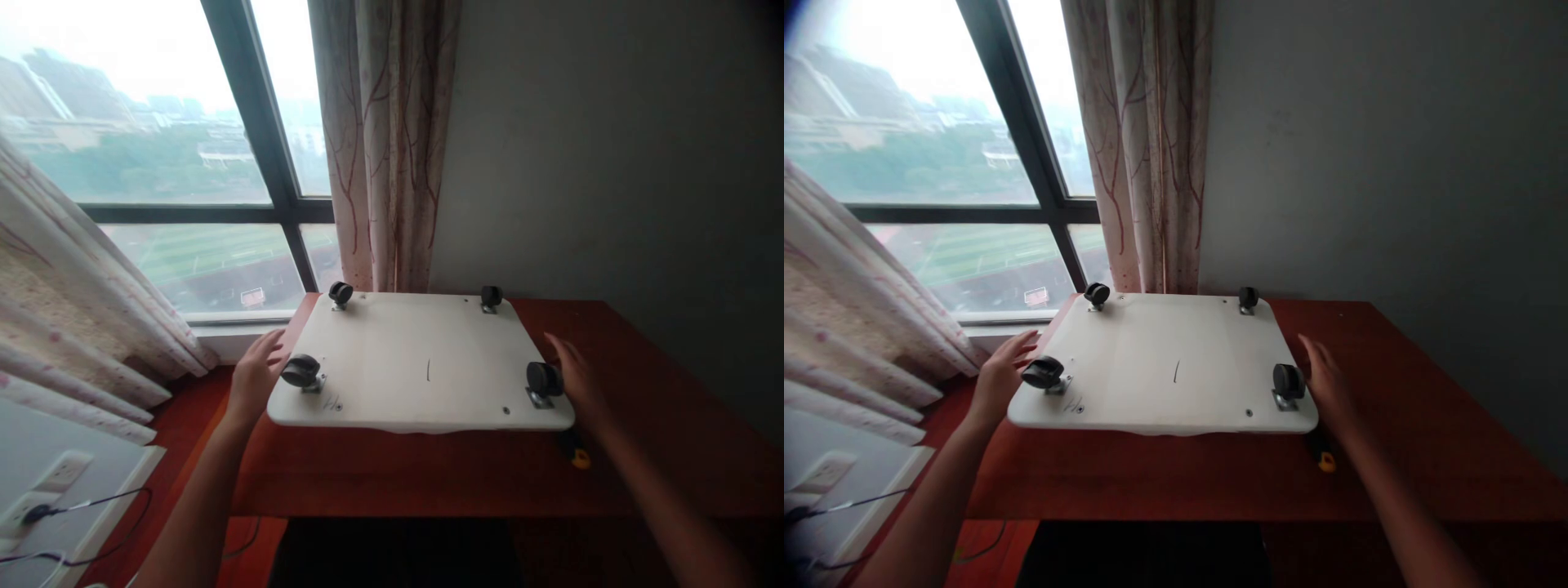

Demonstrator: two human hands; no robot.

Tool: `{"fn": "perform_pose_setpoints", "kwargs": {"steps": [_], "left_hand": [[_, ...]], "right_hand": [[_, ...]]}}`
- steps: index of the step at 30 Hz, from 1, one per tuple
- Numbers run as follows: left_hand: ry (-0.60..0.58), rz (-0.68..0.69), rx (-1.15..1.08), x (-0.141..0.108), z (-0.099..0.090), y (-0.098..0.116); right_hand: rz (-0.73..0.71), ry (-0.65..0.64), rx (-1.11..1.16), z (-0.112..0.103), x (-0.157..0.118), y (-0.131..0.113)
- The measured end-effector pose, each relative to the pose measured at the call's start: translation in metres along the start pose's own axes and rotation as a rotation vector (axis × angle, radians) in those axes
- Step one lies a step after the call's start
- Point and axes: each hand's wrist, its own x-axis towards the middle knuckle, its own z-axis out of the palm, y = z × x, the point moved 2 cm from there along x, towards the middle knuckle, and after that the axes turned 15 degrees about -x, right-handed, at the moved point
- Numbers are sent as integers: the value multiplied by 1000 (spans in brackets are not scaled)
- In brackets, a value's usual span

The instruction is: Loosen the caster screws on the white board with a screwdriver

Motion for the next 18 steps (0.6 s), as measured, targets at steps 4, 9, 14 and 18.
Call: {"fn": "perform_pose_setpoints", "kwargs": {"steps": [4, 9, 14, 18], "left_hand": [[78, -304, -12, -51, -15, 9], [-73, -276, -28, -115, -9, 29], [-217, -177, -195, -151, 21, 49], [-283, -75, -218, -162, 48, 71]], "right_hand": [[121, -115, -110, -1, -52, 14], [181, -161, -148, 0, -109, 9], [155, -59, -123, -3, -131, -8], [248, 12, -24, -3, -132, -2]]}}
